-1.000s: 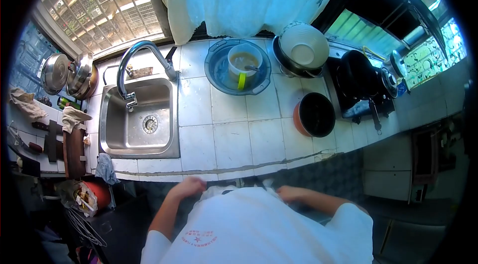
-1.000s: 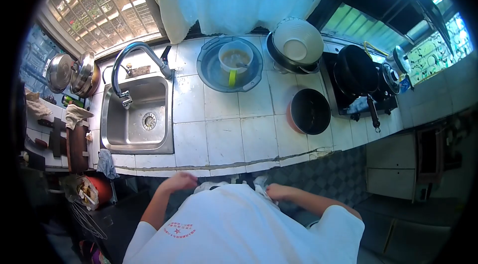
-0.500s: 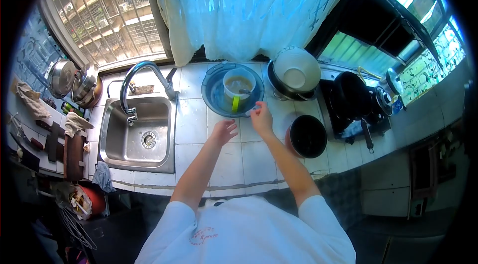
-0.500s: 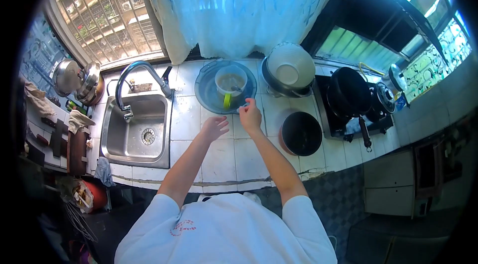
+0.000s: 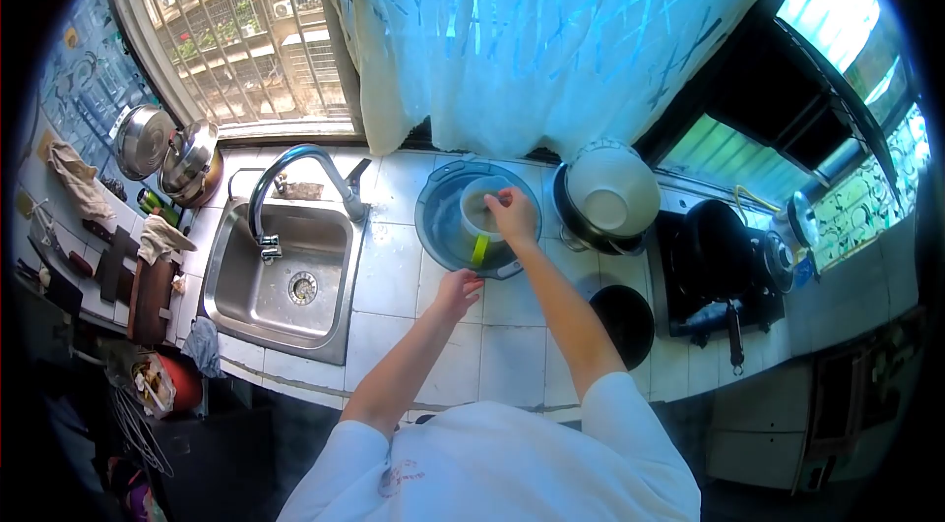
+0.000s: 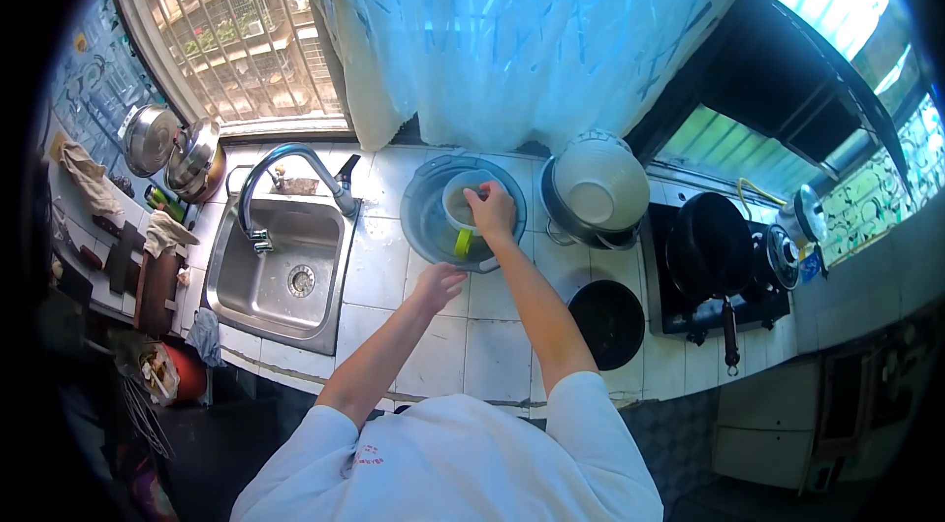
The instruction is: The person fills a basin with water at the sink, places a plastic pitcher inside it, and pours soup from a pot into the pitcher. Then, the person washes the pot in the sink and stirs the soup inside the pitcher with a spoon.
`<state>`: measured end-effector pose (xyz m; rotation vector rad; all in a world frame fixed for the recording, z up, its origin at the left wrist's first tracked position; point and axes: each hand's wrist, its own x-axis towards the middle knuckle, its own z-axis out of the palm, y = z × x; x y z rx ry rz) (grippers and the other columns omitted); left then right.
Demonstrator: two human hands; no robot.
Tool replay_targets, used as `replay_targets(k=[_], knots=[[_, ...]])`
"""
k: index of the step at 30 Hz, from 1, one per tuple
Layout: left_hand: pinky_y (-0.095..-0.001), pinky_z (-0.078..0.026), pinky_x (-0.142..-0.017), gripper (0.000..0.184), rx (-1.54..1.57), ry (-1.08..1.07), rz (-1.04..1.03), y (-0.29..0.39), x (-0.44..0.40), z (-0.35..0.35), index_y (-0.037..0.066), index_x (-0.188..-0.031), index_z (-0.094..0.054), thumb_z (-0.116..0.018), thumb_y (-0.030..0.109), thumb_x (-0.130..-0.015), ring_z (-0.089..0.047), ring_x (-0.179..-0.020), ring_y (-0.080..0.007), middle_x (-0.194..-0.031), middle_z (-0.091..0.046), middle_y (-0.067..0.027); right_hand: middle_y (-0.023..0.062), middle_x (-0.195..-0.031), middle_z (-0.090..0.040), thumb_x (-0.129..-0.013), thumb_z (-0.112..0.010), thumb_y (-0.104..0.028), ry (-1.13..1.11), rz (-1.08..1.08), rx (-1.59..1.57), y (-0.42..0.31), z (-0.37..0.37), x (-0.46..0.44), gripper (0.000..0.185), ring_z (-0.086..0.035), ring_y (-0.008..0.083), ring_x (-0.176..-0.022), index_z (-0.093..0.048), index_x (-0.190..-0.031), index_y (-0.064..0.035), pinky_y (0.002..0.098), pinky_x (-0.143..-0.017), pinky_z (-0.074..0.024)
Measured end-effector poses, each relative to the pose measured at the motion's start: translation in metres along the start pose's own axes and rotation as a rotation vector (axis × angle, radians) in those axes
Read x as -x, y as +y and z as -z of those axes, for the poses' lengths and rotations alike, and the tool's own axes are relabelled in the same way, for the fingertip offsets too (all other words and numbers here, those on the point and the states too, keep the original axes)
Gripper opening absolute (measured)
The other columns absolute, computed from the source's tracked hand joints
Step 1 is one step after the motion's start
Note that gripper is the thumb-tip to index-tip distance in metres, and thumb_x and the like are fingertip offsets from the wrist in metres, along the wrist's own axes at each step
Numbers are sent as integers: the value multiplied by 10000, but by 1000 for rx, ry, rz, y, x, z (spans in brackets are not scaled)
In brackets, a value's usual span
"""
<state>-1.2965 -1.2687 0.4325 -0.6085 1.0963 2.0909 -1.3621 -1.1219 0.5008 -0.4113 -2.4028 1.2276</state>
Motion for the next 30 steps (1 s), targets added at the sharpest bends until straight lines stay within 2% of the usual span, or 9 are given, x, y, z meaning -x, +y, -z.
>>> replay_targets(k=[2, 6, 8, 11, 18, 21, 24, 27, 30], knots=[[-500, -282, -966, 325, -50, 0, -23, 0, 6, -3, 32, -1100, -421, -484, 130, -796, -481, -1069, -257, -1117, -475, -121, 139, -796, -654, -781, -639, -308, -99, -67, 180, 3, -3, -11, 312, -621, 257, -740, -643, -860, -6, 336, -682, -483], [-511, -256, -986, 317, -59, 15, -16, 4, 15, -6, 34, -1095, -414, -479, 113, -795, -483, -1075, -258, -1127, -465, -118, 132, -780, -658, -776, -621, -312, -119, -5, 182, 14, -5, -24, 300, -620, 253, -723, -665, -808, -16, 334, -663, -482], [-521, -234, -1000, 316, -70, 25, -34, 4, 18, -6, 40, -1097, -408, -474, 104, -795, -487, -1076, -260, -1130, -455, -114, 138, -714, -641, -698, -619, -250, -83, 65, 9, 3, 7, -24, 223, -615, 306, -684, -663, -752, -38, 366, -623, -476], [-527, -234, -1000, 325, -102, 29, -25, 5, 19, -3, 50, -1108, -396, -474, 104, -797, -486, -1079, -258, -1124, -453, -107, 127, -744, -657, -736, -617, -227, -190, 48, 84, -11, 26, -25, 219, -628, 236, -720, -678, -796, -26, 303, -642, -486], [-558, -224, -1014, 452, -148, 27, -14, 7, 22, 4, 49, -1207, -282, -484, 94, -806, -515, -1044, -268, -1115, -457, -140, 143, -805, -647, -716, -631, -157, -372, 279, 132, -37, 63, -27, 204, -628, 239, -737, -667, -867, -24, 287, -662, -487], [-526, -281, -995, 549, -245, -2, -6, 9, 26, 7, 27, -1269, -238, -508, 109, -798, -503, -1054, -259, -1111, -459, -151, 148, -851, -637, -716, -635, -128, -508, 382, 229, -43, 69, -31, 216, -626, 247, -764, -660, -903, -24, 294, -690, -488], [-461, -335, -978, 693, -359, 195, -59, 11, 38, -2, 4, -1343, -145, -533, 93, -777, -500, -1045, -274, -1162, -440, -185, 150, -862, -629, -716, -639, -113, -620, 458, 318, -34, 63, -37, 212, -622, 255, -794, -658, -904, -17, 302, -717, -487], [-405, -360, -971, 809, -462, 184, -145, 10, 41, 0, 10, -1391, -19, -528, 52, -763, -459, -1114, -331, -1275, -368, -244, 143, -874, -640, -719, -663, -133, -669, 522, 459, -20, 50, -42, 220, -623, 250, -808, -662, -909, -22, 311, -724, -483], [-390, -357, -977, 841, -446, 125, -176, 12, 45, 1, 27, -1403, 37, -506, 25, -762, -395, -1192, -371, -1349, -289, -281, 131, -867, -654, -755, -667, -196, -699, 280, 250, -4, 38, -40, 230, -622, 243, -790, -668, -922, -38, 305, -708, -478]])
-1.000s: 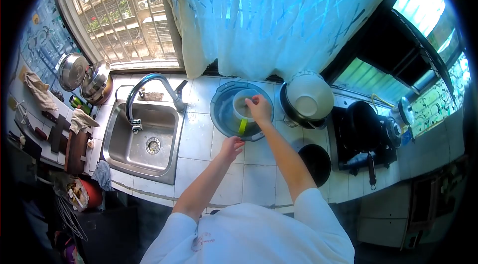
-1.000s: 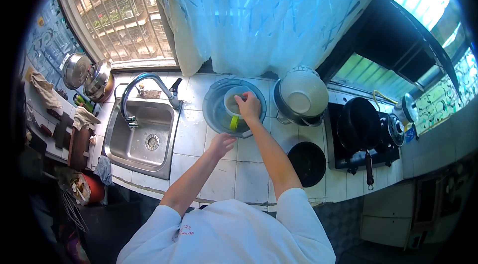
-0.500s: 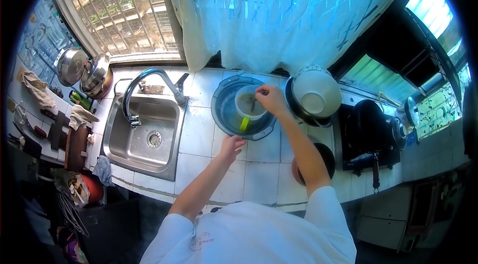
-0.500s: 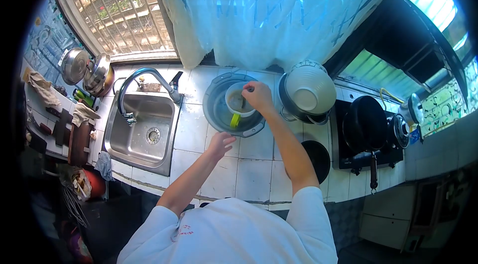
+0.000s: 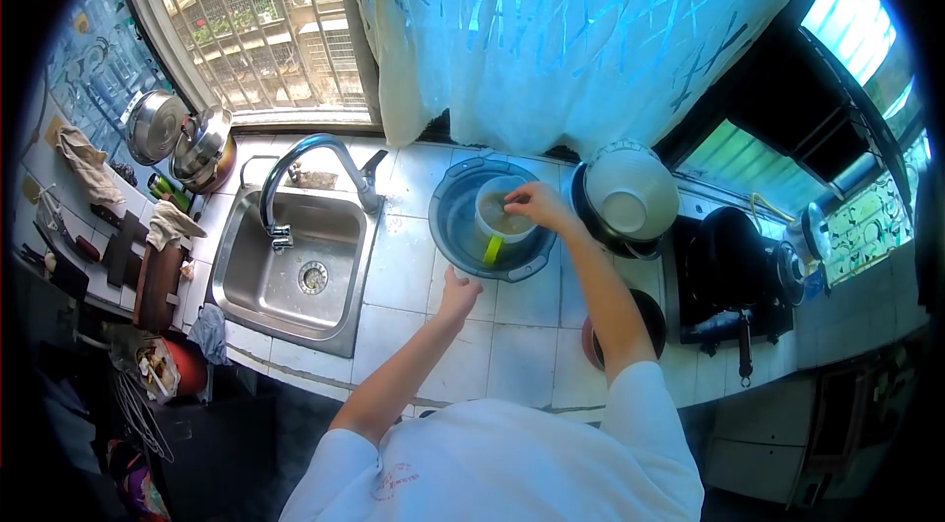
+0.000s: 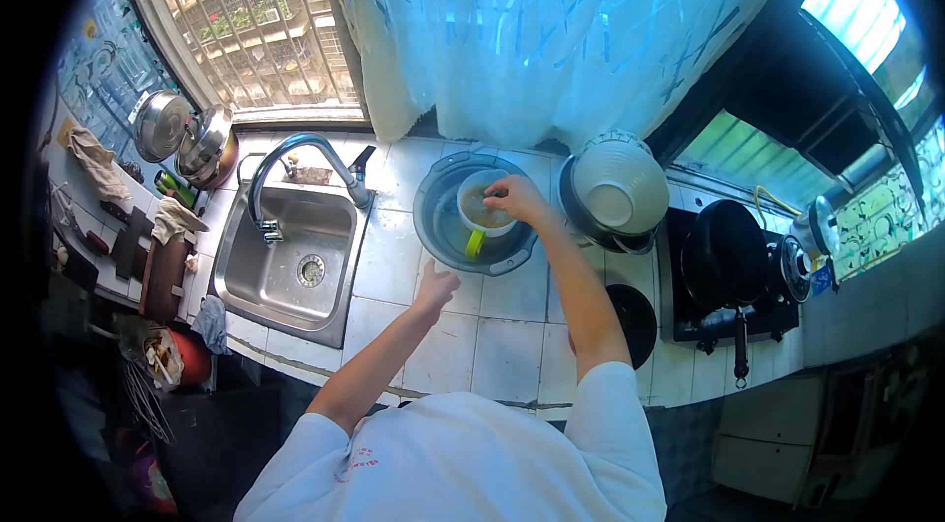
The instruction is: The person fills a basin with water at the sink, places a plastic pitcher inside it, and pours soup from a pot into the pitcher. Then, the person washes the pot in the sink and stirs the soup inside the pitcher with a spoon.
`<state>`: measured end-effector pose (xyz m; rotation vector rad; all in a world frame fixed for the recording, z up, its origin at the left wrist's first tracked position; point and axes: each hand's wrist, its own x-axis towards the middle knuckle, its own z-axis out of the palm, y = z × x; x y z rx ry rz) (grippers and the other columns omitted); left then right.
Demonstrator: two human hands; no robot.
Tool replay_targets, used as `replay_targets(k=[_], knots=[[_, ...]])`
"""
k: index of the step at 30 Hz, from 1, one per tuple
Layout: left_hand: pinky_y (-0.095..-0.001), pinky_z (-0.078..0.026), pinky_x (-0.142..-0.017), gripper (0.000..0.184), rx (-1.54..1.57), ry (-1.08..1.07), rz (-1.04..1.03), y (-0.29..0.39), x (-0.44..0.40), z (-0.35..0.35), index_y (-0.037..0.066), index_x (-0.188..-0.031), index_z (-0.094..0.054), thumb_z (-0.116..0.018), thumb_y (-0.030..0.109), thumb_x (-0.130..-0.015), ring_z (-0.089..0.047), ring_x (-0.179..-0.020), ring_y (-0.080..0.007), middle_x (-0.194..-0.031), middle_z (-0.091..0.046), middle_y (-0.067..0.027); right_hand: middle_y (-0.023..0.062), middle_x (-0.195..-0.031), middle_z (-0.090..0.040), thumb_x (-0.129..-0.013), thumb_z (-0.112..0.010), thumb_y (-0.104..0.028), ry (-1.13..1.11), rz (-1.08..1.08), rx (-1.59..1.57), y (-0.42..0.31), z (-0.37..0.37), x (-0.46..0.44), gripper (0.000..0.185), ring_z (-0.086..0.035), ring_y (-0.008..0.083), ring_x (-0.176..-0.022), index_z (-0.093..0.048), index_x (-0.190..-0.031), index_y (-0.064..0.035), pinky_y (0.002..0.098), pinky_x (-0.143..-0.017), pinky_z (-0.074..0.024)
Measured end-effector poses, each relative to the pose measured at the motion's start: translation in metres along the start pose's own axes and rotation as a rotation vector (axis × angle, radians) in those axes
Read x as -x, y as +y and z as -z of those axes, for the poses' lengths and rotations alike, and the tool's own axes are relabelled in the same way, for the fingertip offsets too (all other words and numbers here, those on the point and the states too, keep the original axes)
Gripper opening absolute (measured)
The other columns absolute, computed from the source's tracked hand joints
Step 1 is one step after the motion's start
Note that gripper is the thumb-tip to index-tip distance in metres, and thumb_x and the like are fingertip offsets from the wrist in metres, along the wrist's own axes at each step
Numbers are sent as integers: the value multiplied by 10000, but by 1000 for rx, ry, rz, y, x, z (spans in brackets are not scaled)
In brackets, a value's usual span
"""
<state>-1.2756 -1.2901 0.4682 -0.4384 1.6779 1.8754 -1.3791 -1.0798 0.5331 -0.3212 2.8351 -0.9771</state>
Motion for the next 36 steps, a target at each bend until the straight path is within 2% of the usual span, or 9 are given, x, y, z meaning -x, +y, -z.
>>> replay_targets(k=[12, 17, 24, 26, 27, 29, 30, 32, 36], knots=[[-373, -388, -950, 812, -125, -49, -80, 8, 8, 3, 37, -1415, -22, -493, 9, -754, -367, -1230, -352, -1368, -284, -273, 87, -589, -613, -847, -566, -357, 339, -241, -223, 24, -20, 10, 364, -584, 190, -512, -651, -725, -25, 335, -477, -433], [-363, -393, -937, 823, -79, -67, -111, -3, -4, 2, 19, -1409, -56, -510, 4, -723, -382, -1218, -345, -1343, -323, -274, 33, -567, -546, -895, -503, -342, 481, -455, -841, 34, -17, 25, 363, -460, 79, -422, -642, -828, -14, 194, -358, -345], [-358, -400, -925, 823, -52, -64, -109, -8, -7, 4, 15, -1408, -65, -510, 13, -716, -406, -1197, -338, -1333, -330, -282, 20, -567, -536, -911, -486, -316, 604, -556, -1204, 46, -16, 42, 339, -444, 75, -413, -634, -860, -15, 193, -354, -346], [-214, -411, -589, 812, -50, -16, -105, -11, -10, 6, 79, -1418, -121, -513, 28, -709, -524, -854, -146, -1351, -346, -250, 18, -568, -538, -913, -482, -328, 620, -522, -1256, 42, -11, 49, 346, -448, 72, -420, -633, -868, -20, 192, -355, -347], [-214, -411, -589, 812, -49, -15, -105, -13, -11, 6, 79, -1418, -121, -513, 28, -709, -524, -854, -146, -1351, -346, -250, 18, -568, -538, -913, -482, -328, 618, -522, -1256, 40, -9, 52, 346, -448, 72, -420, -633, -868, -20, 192, -355, -347], [-377, -401, -917, 776, -100, -17, -134, -4, 1, 4, 22, -1403, -108, -514, 51, -743, -422, -1158, -365, -1276, -375, -293, 15, -571, -538, -909, -494, -347, 638, -468, -1239, 31, -2, 58, 356, -455, 72, -428, -630, -869, -21, 191, -356, -355], [-377, -401, -917, 776, -100, -16, -134, -8, -2, 5, 22, -1403, -108, -514, 51, -743, -422, -1158, -365, -1276, -375, -293, 15, -571, -538, -909, -494, -347, 638, -467, -1240, 27, 0, 60, 356, -455, 72, -428, -630, -869, -21, 191, -356, -355], [-397, -401, -869, 650, -769, 327, -490, -14, -4, 3, 8, -1336, -293, -575, 100, -758, -460, -1040, -361, -1125, -461, -242, 16, -606, -550, -898, -521, -351, 607, -311, -1182, 18, 6, 65, 338, -476, 68, -456, -631, -890, -31, 189, -377, -384], [-401, -388, -797, 472, -938, 432, -742, 9, -9, -3, 11, -1167, -491, -647, 167, -750, -455, -925, -330, -985, -480, -181, 22, -671, -560, -859, -601, -291, 463, -146, -889, -3, 11, 66, 283, -512, 63, -510, -630, -982, -38, 193, -412, -414]])
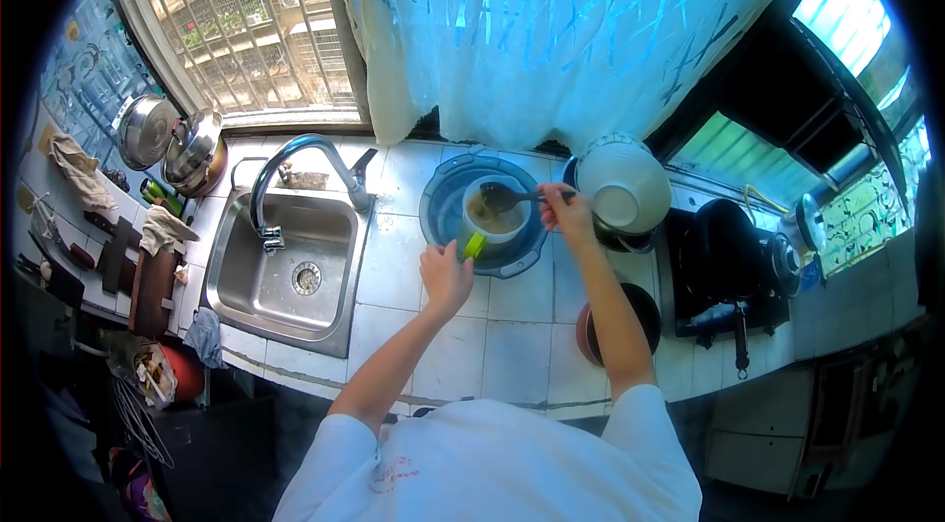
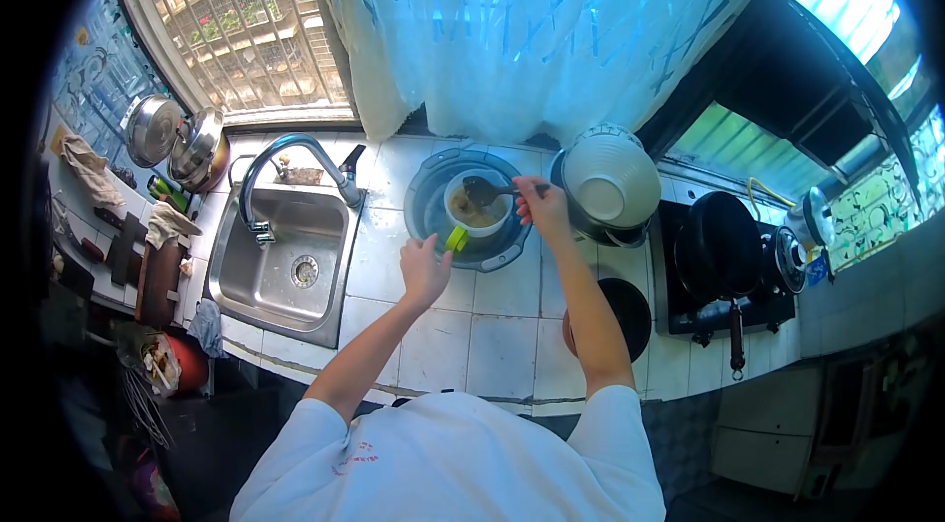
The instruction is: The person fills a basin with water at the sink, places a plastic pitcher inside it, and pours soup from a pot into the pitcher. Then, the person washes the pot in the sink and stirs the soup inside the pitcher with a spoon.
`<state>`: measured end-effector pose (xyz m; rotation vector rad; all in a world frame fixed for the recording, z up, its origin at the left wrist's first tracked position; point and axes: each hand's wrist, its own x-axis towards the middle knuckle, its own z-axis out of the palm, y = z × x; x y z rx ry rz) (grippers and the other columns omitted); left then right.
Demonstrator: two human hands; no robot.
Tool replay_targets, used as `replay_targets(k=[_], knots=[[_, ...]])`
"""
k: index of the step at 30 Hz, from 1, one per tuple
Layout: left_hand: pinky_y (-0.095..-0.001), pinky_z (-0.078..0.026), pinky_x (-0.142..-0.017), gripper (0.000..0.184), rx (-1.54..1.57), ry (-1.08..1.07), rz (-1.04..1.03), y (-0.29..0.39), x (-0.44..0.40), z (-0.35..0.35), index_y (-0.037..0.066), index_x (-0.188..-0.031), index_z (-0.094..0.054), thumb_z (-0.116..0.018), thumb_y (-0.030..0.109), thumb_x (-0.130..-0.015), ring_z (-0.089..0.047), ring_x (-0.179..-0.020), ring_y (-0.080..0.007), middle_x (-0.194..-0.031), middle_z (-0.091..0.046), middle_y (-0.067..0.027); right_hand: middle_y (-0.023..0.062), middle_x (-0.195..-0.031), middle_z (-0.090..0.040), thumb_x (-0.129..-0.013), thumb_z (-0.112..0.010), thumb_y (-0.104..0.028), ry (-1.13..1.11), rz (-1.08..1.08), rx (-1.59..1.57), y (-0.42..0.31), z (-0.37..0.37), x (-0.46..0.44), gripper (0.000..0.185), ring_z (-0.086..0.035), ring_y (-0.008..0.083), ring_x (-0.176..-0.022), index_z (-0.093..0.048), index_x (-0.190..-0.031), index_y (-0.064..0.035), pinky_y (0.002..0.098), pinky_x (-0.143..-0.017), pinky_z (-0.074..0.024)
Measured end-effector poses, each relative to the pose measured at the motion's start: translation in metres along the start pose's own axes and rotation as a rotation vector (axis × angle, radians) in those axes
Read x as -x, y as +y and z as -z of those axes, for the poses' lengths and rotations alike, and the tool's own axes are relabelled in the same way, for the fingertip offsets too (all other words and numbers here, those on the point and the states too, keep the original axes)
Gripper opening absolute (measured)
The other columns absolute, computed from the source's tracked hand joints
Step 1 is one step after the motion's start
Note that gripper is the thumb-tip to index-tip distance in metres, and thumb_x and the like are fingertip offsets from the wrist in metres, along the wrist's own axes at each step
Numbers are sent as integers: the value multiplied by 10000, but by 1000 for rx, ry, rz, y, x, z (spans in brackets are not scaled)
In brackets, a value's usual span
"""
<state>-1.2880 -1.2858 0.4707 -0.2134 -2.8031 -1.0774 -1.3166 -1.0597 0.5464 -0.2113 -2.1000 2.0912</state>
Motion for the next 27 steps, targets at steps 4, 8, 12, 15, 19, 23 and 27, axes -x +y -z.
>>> replay_targets(k=[4, 8, 12, 15, 19, 23, 27], knots=[[-390, -372, -760, 257, -127, -57, -54, 3, -20, -4, 26, -914, -626, -686, 195, -730, -442, -908, -298, -966, -489, -146, 23, -699, -576, -837, -629, -273, -170, 95, 307, -7, -16, 2, 231, -531, 87, -574, -646, -944, -69, 224, -475, -425], [-389, -362, -761, 188, -188, -123, -85, 2, -29, -9, 31, -789, -658, -684, 209, -734, -435, -925, -286, -939, -499, -135, 51, -738, -595, -825, -640, -236, -289, 142, 530, 15, -12, -14, 201, -543, 117, -565, -647, -931, -65, 253, -504, -432], [-387, -356, -762, 198, -215, -143, -71, 3, -34, -9, 30, -789, -662, -682, 220, -738, -432, -933, -284, -928, -506, -132, 67, -666, -588, -825, -626, -260, -171, 238, 598, 39, -5, -26, 218, -569, 137, -568, -653, -893, -55, 276, -514, -436], [-384, -352, -760, 203, -225, -129, -90, 2, -34, -10, 30, -788, -667, -684, 226, -738, -434, -927, -283, -926, -508, -129, 49, -621, -571, -852, -585, -307, -20, 47, 532, 40, -7, -22, 280, -537, 113, -507, -652, -876, -36, 244, -456, -421], [-383, -348, -753, 204, -233, -133, -77, 4, -35, -7, 30, -781, -673, -681, 229, -742, -436, -915, -278, -925, -514, -134, 67, -579, -560, -889, -528, -311, 200, -183, 210, 58, -14, -19, 334, -494, 126, -375, -638, -823, -3, 252, -343, -397], [-383, -342, -740, 211, -256, -139, -51, 8, -38, -1, 29, -789, -677, -667, 237, -755, -439, -903, -273, -918, -525, -134, 53, -570, -545, -902, -506, -317, 320, -264, -132, 61, -20, -11, 343, -488, 109, -383, -614, -834, 1, 222, -341, -414], [-384, -338, -723, 222, -287, -126, -54, 6, -43, 1, 31, -769, -672, -662, 252, -755, -448, -885, -269, -882, -538, -128, 43, -561, -532, -915, -480, -322, 458, -403, -443, 58, -23, -7, 335, -485, 100, -396, -588, -863, -10, 210, -345, -430]])
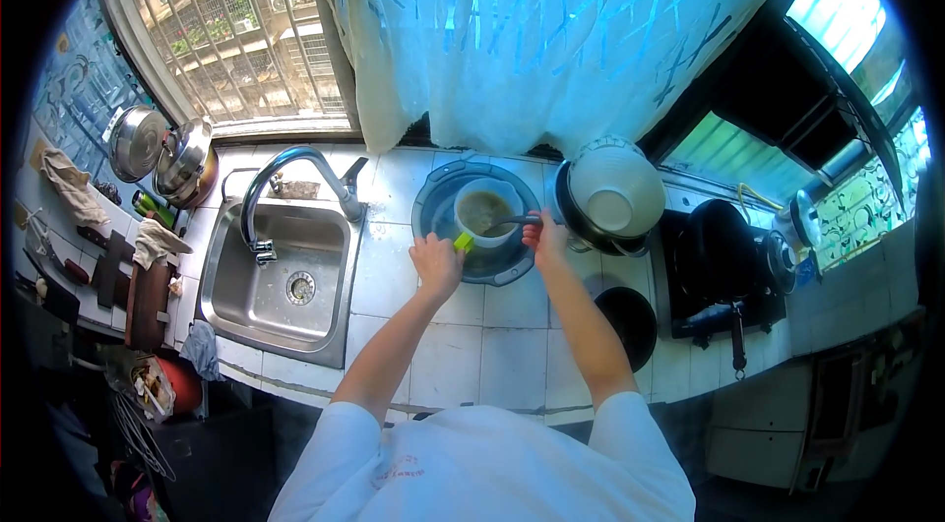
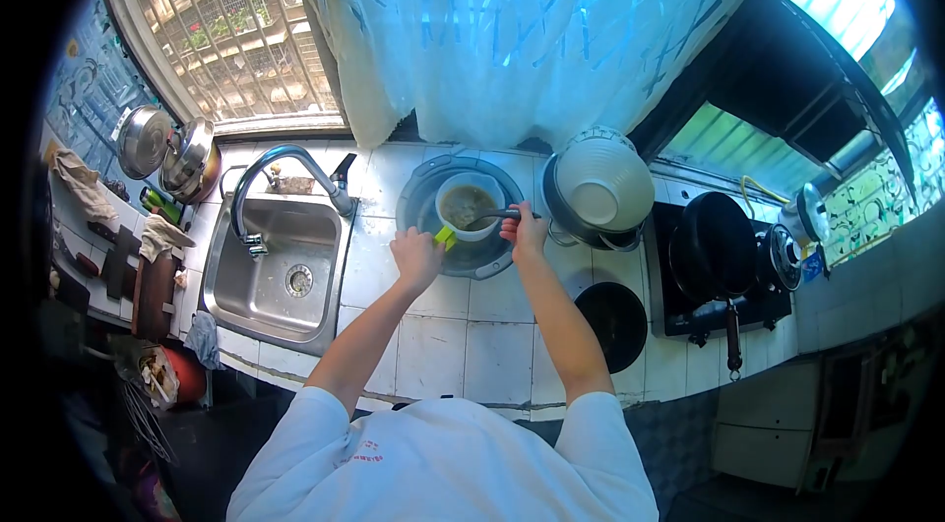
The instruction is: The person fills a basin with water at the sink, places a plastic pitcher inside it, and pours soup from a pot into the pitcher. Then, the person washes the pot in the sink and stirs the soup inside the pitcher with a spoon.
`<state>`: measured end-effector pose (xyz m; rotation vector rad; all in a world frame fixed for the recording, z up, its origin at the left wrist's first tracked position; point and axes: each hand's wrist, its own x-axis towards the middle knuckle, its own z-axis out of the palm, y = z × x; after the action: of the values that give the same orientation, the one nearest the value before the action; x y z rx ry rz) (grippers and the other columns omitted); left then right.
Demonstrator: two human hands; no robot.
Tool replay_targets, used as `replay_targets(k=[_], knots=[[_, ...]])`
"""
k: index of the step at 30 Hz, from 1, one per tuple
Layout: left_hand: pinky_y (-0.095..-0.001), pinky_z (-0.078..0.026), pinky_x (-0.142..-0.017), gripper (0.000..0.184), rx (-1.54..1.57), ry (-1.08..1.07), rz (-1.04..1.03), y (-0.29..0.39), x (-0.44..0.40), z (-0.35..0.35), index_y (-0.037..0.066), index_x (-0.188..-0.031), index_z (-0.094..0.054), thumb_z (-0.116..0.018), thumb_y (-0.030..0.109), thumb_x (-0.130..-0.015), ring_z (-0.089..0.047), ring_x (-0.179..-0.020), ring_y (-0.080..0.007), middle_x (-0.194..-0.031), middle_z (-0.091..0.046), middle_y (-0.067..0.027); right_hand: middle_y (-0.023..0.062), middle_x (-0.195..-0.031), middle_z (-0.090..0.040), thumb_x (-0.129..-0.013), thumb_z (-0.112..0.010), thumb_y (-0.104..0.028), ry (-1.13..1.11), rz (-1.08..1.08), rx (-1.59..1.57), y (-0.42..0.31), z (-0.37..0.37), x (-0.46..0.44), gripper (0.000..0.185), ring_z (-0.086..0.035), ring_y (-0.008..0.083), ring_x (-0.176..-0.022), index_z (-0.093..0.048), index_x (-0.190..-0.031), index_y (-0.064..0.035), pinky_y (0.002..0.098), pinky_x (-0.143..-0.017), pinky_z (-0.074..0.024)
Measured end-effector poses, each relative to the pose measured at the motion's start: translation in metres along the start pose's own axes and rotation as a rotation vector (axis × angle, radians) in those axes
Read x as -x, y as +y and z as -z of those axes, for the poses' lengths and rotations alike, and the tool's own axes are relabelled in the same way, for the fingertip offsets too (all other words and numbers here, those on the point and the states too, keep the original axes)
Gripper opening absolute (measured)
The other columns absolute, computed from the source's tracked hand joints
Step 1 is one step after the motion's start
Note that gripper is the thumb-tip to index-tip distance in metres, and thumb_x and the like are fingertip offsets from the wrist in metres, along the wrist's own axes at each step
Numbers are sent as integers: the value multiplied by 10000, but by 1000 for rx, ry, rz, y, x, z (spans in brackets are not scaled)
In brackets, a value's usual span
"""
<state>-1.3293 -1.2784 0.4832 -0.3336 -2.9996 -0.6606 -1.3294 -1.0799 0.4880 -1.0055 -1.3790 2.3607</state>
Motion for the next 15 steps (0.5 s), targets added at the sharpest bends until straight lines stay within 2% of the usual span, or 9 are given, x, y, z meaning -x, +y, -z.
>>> replay_targets(k=[6, 8, 11, 15], knots=[[-382, -336, -705, 228, -36, 55, -8, -10, -6, -2, 39, -721, -659, -669, 267, -742, -470, -835, -264, -795, -569, -111, 43, -587, -548, -921, -459, -354, -13, -45, -120, -10, 12, 7, 356, -498, 97, -437, -592, -886, -26, 201, -366, -433], [-383, -367, -687, 260, -89, 62, -23, -13, -8, -3, 73, -707, -673, -661, 333, -721, -493, -831, -269, -782, -580, -78, 44, -597, -555, -921, -457, -362, -23, -39, -124, -16, 15, 13, 363, -504, 96, -448, -597, -894, -28, 199, -376, -435], [-374, -342, -701, 243, -77, -3, -9, -15, -10, 2, 35, -728, -667, -678, 278, -737, -487, -832, -250, -798, -589, -93, 49, -609, -560, -916, -472, -369, -40, -20, -105, -25, 15, 21, 368, -511, 96, -462, -605, -912, -26, 202, -392, -440], [-367, -344, -699, 258, -110, -16, -8, -18, -12, 3, 33, -729, -670, -680, 290, -740, -489, -841, -243, -801, -595, -90, 46, -616, -560, -906, -499, -362, -113, 147, -46, -35, 9, 35, 360, -506, 92, -463, -616, -928, -21, 209, -398, -444]])
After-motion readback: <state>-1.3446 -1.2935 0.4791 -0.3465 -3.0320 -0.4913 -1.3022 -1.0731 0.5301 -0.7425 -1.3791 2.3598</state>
